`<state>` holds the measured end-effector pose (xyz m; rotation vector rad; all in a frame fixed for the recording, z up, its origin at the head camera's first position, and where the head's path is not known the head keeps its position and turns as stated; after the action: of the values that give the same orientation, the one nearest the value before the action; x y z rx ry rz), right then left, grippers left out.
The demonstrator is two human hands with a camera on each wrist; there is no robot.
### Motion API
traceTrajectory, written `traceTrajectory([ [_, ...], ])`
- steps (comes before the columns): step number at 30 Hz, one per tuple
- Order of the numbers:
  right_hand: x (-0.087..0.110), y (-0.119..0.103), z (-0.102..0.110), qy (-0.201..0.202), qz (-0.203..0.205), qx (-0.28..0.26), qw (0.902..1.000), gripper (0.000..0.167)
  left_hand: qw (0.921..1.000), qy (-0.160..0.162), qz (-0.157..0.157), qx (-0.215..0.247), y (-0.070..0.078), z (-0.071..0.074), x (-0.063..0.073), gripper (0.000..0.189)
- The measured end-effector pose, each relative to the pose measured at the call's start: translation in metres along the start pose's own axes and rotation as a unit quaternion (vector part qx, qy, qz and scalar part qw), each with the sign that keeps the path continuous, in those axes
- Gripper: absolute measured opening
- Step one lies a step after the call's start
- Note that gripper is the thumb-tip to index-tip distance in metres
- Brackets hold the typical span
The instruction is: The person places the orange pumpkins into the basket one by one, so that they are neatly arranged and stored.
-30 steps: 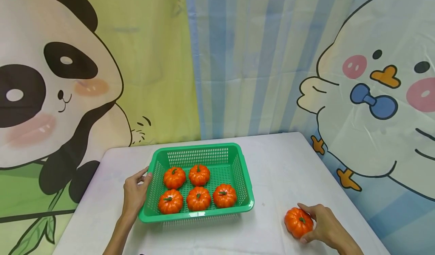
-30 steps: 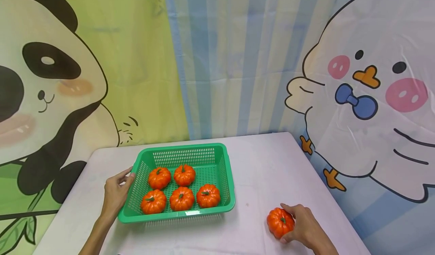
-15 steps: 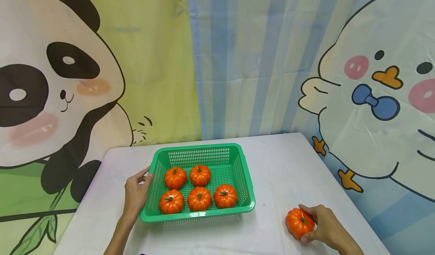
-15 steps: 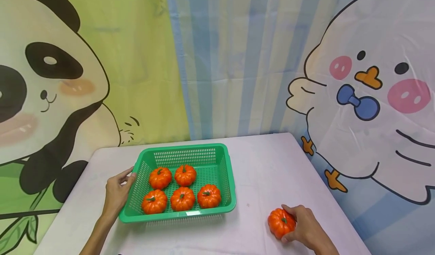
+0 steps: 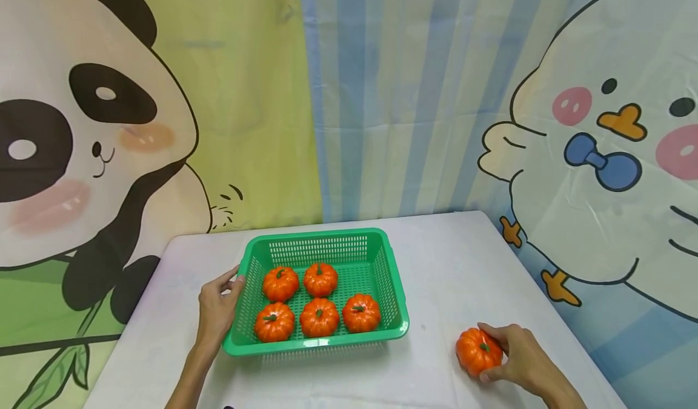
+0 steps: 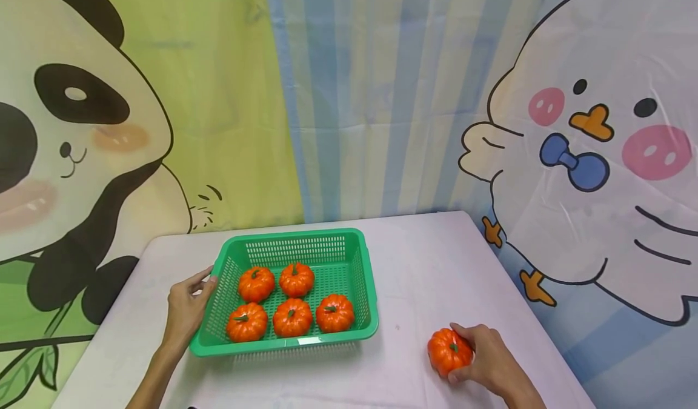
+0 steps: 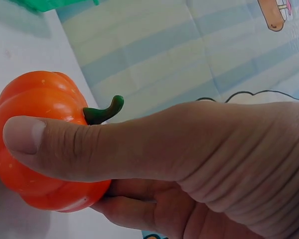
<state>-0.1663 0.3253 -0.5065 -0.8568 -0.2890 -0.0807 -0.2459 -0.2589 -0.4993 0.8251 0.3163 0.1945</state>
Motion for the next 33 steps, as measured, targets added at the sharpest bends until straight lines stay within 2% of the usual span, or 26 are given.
traceTrajectory([
  [15, 0.000, -0.016, -0.004, 0.006, 0.019, 0.002, 0.9998, 0.096, 1.0000, 0.003, -0.002, -0.006, 0.000, 0.000, 0.001, 0.044],
  [33, -0.003, -0.045, -0.001, -0.011, 0.080, 0.016, 0.9966, 0.096, 0.9999, 0.008, -0.010, -0.001, -0.001, 0.000, 0.002, 0.044],
])
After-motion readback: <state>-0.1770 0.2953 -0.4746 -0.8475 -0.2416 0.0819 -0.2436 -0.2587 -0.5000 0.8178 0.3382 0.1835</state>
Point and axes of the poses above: each hand's wrist, its own x-axis away from the middle knuckle, its own z-axis out of the back of the hand, y = z × x, the point moved 4 cm from there along -x, towards the middle knuckle, and after that the axes turned 14 degrees about -x, right-handed, at the moved point
